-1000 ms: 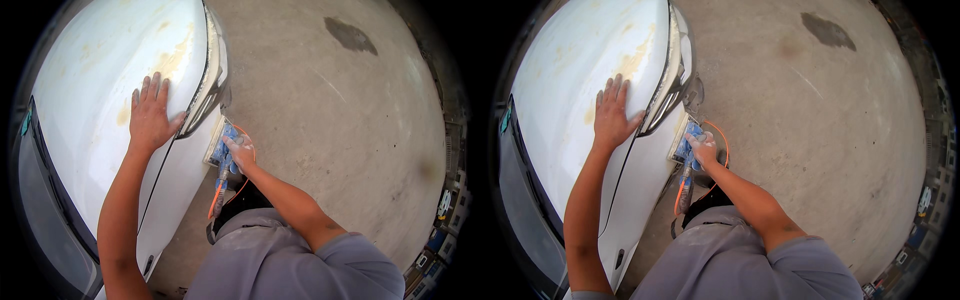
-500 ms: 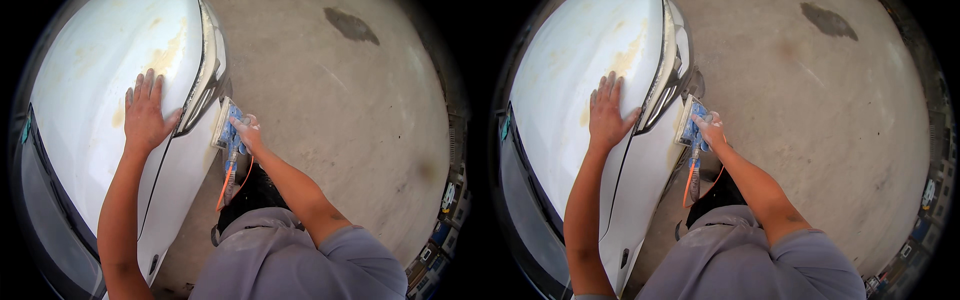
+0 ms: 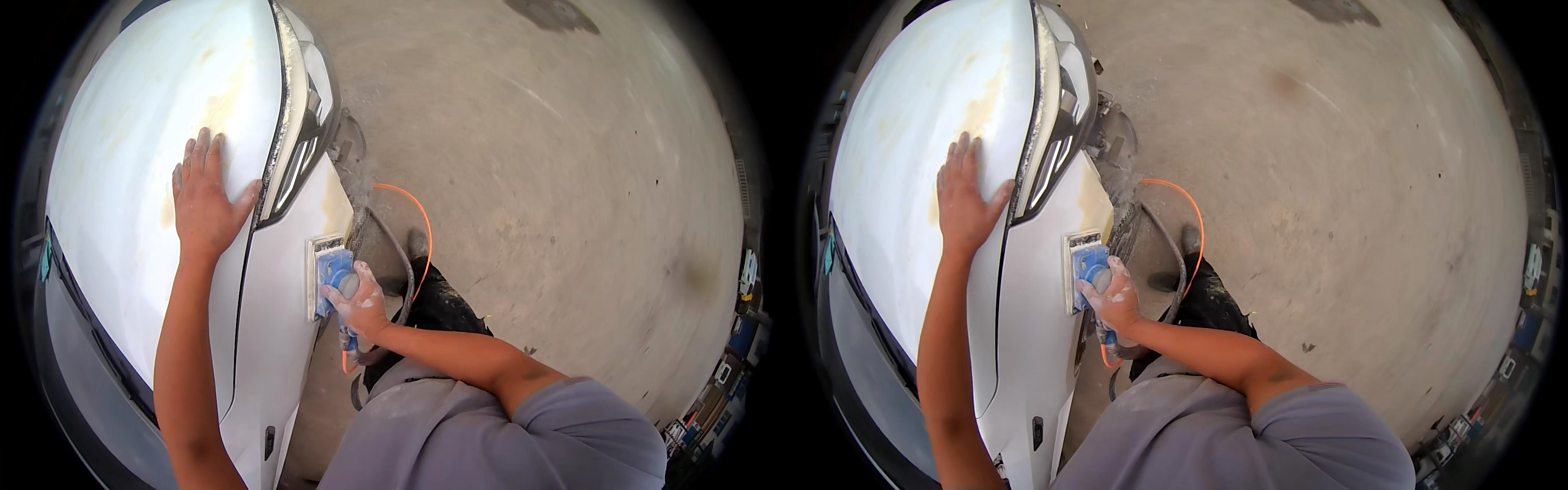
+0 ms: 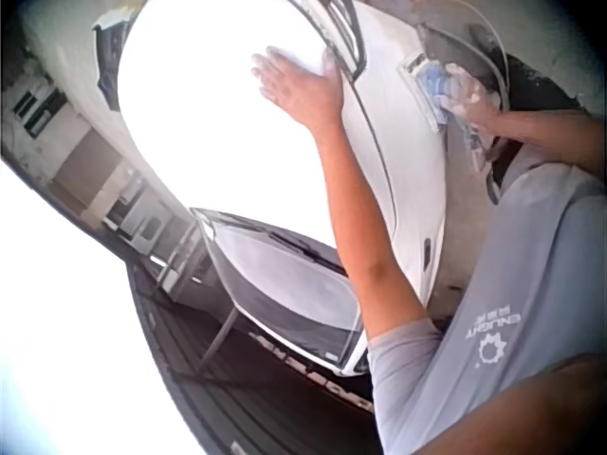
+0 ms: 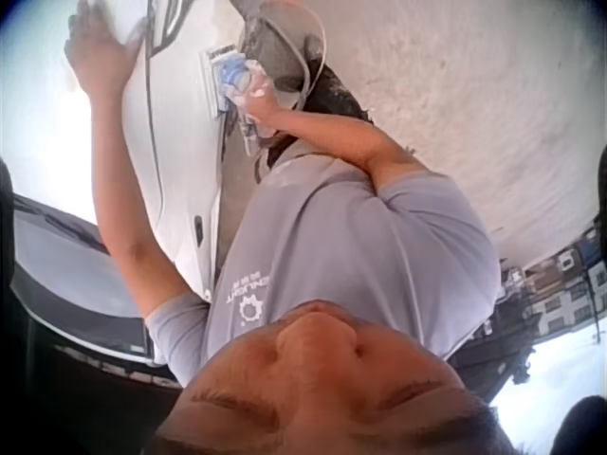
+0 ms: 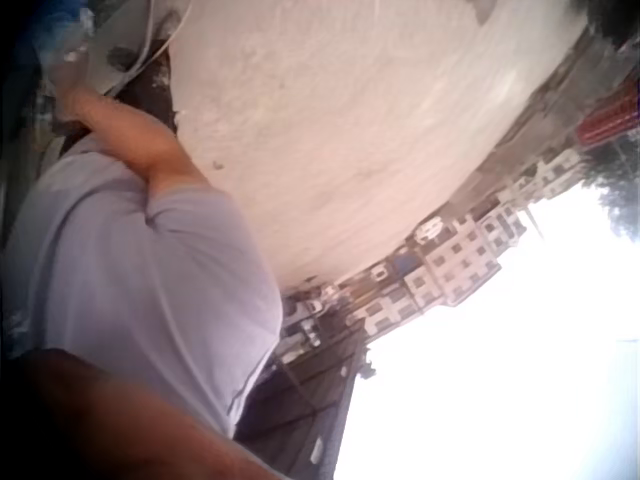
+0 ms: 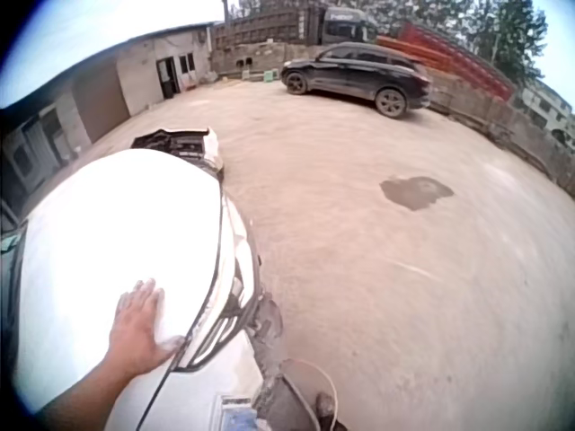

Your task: The person uses a pneumatic sander to smooth the surface of a white car hood. They move the sander across the hood and along the edges near the windshield and headlights, occasionally pausing to touch the surface with their hand.

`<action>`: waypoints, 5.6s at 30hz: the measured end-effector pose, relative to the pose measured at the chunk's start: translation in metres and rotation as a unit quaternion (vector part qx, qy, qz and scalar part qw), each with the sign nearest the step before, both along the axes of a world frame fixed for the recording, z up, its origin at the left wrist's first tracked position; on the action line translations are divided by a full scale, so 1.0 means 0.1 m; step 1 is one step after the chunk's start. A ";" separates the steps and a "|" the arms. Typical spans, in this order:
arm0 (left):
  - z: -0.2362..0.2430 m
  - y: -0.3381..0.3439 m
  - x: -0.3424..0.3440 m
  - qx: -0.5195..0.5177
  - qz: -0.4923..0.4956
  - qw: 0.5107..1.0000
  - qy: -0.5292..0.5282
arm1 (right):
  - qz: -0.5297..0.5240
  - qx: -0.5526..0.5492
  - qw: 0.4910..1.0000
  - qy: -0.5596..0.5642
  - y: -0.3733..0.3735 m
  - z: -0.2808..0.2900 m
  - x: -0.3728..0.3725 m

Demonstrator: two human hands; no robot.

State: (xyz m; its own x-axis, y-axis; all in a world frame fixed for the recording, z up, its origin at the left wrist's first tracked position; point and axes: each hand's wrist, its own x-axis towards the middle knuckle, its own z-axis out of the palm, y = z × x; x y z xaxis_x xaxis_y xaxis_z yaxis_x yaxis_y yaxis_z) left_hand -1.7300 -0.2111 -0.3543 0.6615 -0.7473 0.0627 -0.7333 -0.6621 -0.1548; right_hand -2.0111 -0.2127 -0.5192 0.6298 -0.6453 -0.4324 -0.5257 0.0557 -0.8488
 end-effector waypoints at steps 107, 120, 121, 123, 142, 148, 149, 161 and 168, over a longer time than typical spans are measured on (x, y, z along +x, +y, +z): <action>-3.81 -2.74 -2.26 -0.627 0.712 0.062 -0.311 | 0.720 -0.271 0.393 -0.505 -0.28 0.56 2.44; -4.15 -1.41 -3.09 -0.624 0.714 0.020 -0.318 | 0.714 -0.252 0.384 -0.528 -0.51 -0.49 2.60; -4.19 -1.50 -3.13 -0.616 0.721 0.017 -0.317 | 0.699 -0.273 0.375 -0.544 -0.60 -0.52 2.57; -4.16 -1.55 -3.14 -0.600 0.733 0.018 -0.320 | 0.695 -0.294 0.353 -0.553 -0.64 -0.51 2.51; -4.26 -3.07 -2.61 -0.637 0.690 -0.034 -0.341 | 0.702 -0.291 0.215 -0.613 -1.32 -0.30 2.59; -4.32 -3.91 -1.73 -0.586 0.727 0.018 -0.356 | 0.718 -0.275 0.251 -0.588 -1.46 -0.43 2.64; -4.28 -3.91 -1.68 -0.603 0.712 0.020 -0.360 | 0.717 -0.271 0.247 -0.594 -1.45 -0.45 2.69; -4.16 -3.62 -1.66 -0.573 0.736 0.025 -0.360 | 0.732 -0.235 0.251 -0.588 -1.33 -0.47 2.87; -4.32 -3.29 -2.04 -0.605 0.708 -0.016 -0.364 | 0.717 -0.254 0.240 -0.603 -1.35 -0.49 2.93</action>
